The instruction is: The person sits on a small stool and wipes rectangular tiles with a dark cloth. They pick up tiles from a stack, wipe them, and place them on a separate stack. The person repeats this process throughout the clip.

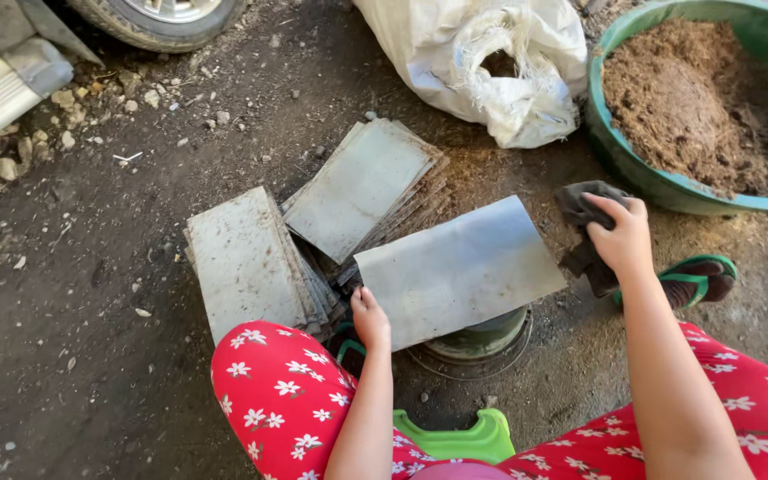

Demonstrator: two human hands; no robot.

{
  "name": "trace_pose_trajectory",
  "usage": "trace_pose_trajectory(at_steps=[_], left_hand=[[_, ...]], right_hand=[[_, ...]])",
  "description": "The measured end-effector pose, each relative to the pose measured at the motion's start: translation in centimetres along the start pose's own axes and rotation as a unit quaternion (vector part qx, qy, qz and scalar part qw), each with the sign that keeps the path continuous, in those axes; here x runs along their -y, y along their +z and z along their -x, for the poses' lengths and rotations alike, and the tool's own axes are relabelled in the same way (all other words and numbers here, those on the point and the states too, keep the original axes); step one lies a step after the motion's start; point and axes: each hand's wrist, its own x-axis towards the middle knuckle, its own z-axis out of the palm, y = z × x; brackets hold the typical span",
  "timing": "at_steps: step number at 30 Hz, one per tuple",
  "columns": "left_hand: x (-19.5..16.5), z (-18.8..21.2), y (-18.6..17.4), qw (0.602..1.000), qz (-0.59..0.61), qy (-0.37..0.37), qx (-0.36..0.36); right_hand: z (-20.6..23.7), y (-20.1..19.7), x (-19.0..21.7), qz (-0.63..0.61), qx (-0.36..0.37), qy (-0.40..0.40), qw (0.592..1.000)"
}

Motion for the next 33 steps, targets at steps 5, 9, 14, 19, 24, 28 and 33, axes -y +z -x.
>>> trace_pose_trajectory(at_steps=[5,9,14,19,24,28,33], left_hand=[[1.0,0.1,0.1,0.996,0.048,0.005,0.073],[1.7,0.4,0.3,0.991,0.12,-0.005,0.055],[2.2,-0.2,1.0,0.991,0.123,0.047,0.002],[1.4,-0.4,1.4,0.95,0.308,-0.011,0.051],[-0.2,-0.2,0.9,0.949,0.278,0.077,0.125],[-1.5,0.7,0.9,0.943,0.276,0.12,0.142],[-2.3,2.1,0.8,0.943,0.262,0.137,0.15]], right_hand=[[1.2,4.8,13.4,0.072,0.264,-0.067,0.959],[8.4,15.5,22.1,0.089,0.296,-0.233,0.922],[6.9,20.5,18.6,0.094,0.128,-0.25,0.955],[-2.9,12.7,7.3,0.188,0.077,0.01,0.979],[-8.6,1.8,4.2,0.183,0.049,0.11,0.976],[-7.3,-4.1,11.6,0.165,0.012,-0.071,0.984],[0.1,-0.4,23.2,0.231,0.127,-0.232,0.936]])
